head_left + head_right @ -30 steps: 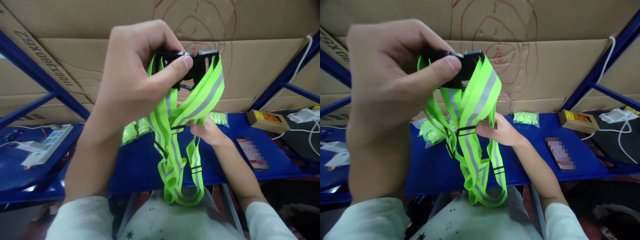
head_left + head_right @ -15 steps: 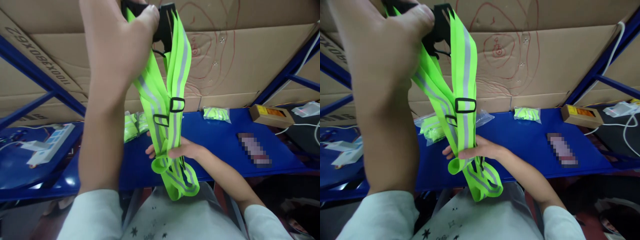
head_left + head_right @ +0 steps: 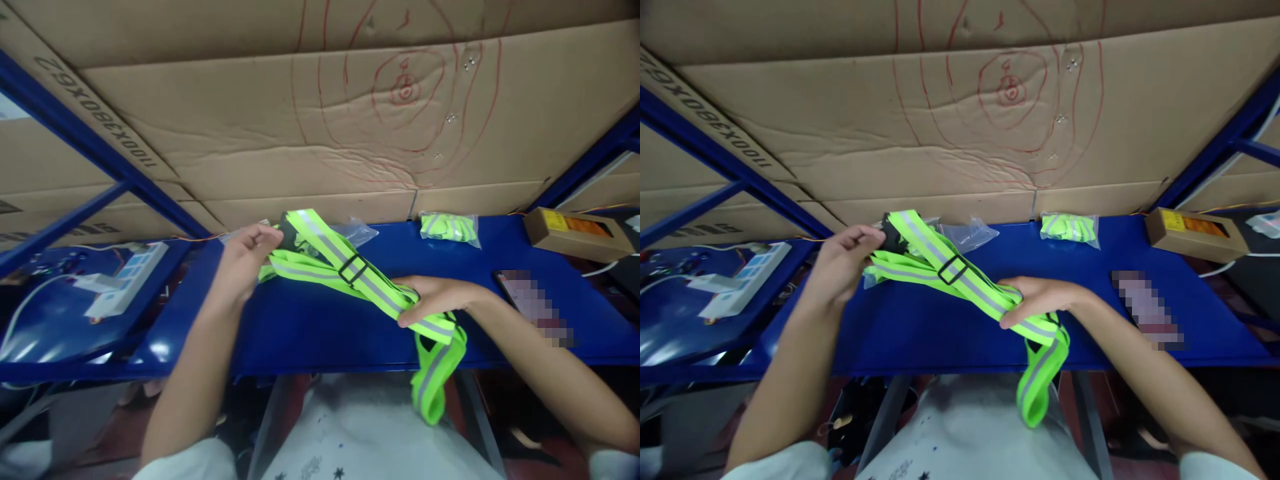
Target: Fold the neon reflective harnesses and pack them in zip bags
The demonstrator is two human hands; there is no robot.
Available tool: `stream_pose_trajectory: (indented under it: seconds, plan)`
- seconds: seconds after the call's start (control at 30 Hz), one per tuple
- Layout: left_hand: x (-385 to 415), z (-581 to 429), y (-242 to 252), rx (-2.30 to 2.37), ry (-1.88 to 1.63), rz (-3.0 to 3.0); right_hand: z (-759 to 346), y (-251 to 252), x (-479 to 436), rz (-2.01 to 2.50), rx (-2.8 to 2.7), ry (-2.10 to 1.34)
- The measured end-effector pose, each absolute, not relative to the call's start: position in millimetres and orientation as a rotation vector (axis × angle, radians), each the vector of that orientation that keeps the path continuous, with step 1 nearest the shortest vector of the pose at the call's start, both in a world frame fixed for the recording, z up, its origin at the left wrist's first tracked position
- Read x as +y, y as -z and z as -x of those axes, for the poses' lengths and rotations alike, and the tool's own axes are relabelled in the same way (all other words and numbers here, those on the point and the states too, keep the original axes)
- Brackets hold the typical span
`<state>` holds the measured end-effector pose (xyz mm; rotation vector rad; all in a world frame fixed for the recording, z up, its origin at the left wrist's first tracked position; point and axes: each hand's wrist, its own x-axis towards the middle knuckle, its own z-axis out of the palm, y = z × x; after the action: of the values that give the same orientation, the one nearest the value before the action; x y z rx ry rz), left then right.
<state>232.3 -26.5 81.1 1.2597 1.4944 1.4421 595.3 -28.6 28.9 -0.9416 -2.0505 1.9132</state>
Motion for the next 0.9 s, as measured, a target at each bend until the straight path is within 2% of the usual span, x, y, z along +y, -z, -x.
stream_pose_trajectory:
  seconds: [0.1, 0.23, 0.33, 0.43, 0.57, 0.7, 0.9]
  plan:
    - [-41.1, -237.8, -44.9, 1.527, -1.459, -1.345, -610.6, -30.5, -3.0, 0.944, -2.308, -1.588]
    - [-56.2, -245.4, -3.5, 1.524, -1.391, -1.377, -620.2, -19.8, 28.5, 1.064, -2.568, -1.454]
    - [-66.6, -243.4, 21.9, 1.57, -1.349, -1.359, -611.2, -14.9, 33.8, 1.054, -2.551, -1.259]
    - [-78.2, -237.2, 34.1, 1.626, -1.303, -1.337, -573.5, -17.7, 18.5, 1.019, -2.47, -0.974]
    - [-94.4, -233.9, 29.8, 1.696, -1.265, -1.338, -492.4, -12.1, -13.2, 0.842, -2.368, -0.789]
    - [-102.7, -238.2, 25.7, 1.795, -1.289, -1.37, -433.7, 17.0, -30.0, 0.794, -2.416, -0.739]
    - [-100.2, -242.3, 44.9, 1.98, -1.376, -1.538, -425.2, 52.3, -25.6, 0.93, -2.117, -1.032]
